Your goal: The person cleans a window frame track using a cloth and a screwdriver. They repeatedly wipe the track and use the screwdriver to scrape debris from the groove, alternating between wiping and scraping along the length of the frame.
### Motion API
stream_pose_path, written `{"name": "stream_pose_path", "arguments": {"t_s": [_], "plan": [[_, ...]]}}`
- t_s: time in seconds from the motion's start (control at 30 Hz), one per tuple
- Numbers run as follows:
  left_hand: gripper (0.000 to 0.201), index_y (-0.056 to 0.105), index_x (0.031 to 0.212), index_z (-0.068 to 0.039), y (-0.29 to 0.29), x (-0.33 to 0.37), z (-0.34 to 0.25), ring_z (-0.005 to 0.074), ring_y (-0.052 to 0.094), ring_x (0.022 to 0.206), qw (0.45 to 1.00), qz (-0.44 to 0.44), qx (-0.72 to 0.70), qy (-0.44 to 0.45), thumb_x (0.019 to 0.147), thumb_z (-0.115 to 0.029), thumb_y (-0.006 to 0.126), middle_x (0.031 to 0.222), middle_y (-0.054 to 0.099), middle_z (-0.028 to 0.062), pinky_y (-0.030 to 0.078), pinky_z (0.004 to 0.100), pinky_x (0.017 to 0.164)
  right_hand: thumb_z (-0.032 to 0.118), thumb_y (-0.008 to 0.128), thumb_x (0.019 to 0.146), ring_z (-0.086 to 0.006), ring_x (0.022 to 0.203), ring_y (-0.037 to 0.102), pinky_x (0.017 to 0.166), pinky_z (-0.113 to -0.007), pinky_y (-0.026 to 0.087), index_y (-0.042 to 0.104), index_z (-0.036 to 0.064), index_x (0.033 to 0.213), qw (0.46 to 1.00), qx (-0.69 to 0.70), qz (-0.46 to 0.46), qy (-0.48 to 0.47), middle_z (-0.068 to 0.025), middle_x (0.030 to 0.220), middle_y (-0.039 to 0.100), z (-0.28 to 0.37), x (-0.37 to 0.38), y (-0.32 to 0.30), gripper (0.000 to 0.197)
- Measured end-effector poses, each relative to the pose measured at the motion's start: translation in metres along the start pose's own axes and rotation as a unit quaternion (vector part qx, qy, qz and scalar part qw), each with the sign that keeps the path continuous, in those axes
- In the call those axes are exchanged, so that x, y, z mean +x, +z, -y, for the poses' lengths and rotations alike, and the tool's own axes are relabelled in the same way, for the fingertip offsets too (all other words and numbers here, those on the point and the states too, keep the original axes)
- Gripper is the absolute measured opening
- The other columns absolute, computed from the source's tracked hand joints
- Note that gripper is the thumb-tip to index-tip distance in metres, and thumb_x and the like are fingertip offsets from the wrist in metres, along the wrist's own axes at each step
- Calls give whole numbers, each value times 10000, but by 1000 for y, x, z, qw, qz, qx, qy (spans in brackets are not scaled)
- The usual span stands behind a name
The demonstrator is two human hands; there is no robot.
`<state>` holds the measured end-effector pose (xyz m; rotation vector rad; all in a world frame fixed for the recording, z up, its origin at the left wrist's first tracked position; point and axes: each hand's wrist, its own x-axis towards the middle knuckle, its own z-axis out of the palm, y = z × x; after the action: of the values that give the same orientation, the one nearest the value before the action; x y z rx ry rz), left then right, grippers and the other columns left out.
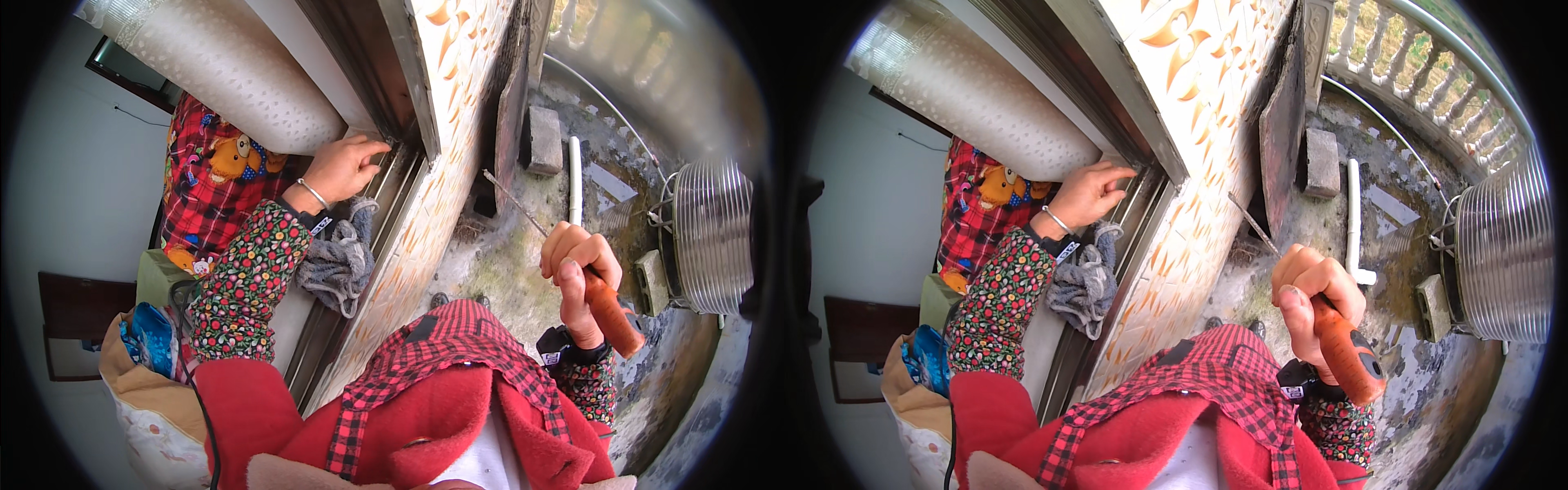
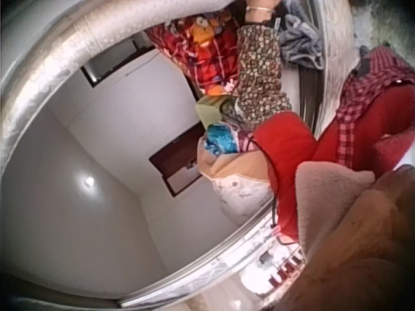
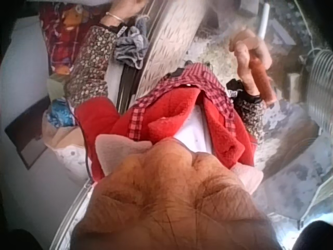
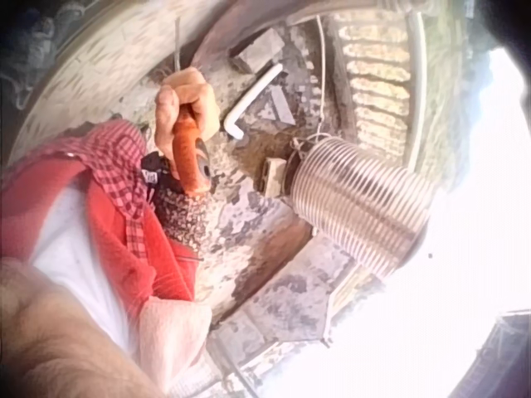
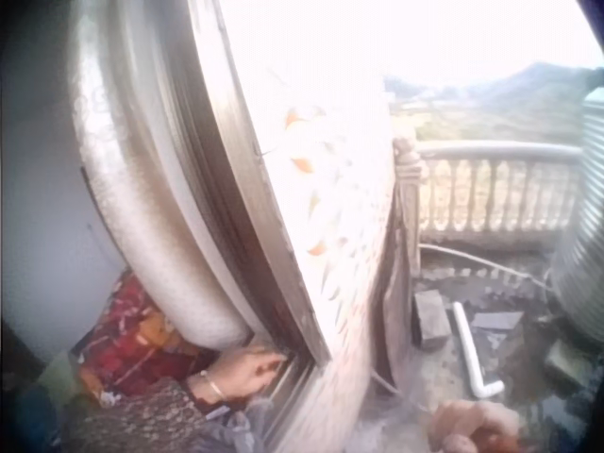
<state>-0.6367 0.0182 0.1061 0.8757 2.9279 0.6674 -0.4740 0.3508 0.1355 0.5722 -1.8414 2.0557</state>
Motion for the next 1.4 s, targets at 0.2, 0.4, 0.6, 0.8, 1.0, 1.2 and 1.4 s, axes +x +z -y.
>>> {"name": "stream_pose_path", "arguments": {"t_s": [0.2,0.4,0.6,0.8,1.0,1.2,1.4], "plan": [[329,713,1150,-183,14,12,3,322,673,785,999,18,30,-22,834,-253,651,828,694,105,546,446,696,12,609,915,-172,579,488,529,-304,396,502,28,787,998,24,21,-52,-76,696,541,-9,5,-4,168],[123,715,933,-93,29,10,11,281,640,715,997,-36,-58,-32,820,-138,696,828,624,95,511,384,639,-18,657,897,-156,583,492,546,-293,405,508,26,761,999,4,1,-36,-61,687,535,-15,2,-7,207],[64,694,874,-54,39,9,16,282,650,700,996,-85,-4,-12,817,-81,705,830,619,114,522,376,623,3,677,897,-143,563,468,534,-286,401,516,34,765,999,-3,-5,-35,-51,679,528,-22,-2,-7,211],[62,649,886,-86,35,10,9,397,635,857,992,-53,112,-1,846,-133,656,913,615,159,523,496,725,-5,678,896,-152,555,474,521,-299,382,518,41,763,999,-12,-3,-44,-52,671,522,-15,-8,-13,213],[43,649,819,-31,11,12,-2,371,621,814,999,-32,-36,-18,805,-53,684,889,591,159,519,428,720,16,686,897,-145,585,478,541,-296,390,521,42,768,999,-28,-31,-21,-50,692,525,-9,-21,-37,211],[76,709,879,16,-2,2,-55,97,596,722,967,54,-245,-48,891,-59,701,806,619,34,490,264,656,49,690,909,-127,603,458,556,-292,396,515,46,770,999,-14,-40,2,-35,707,521,-12,-25,-44,222],[51,706,822,-1,-4,4,-48,212,610,648,992,-72,-86,51,816,-47,727,753,627,89,479,309,596,87,690,921,-130,598,463,553,-300,399,521,53,777,999,-28,-20,-13,-37,696,521,-14,-21,-46,225]]}}
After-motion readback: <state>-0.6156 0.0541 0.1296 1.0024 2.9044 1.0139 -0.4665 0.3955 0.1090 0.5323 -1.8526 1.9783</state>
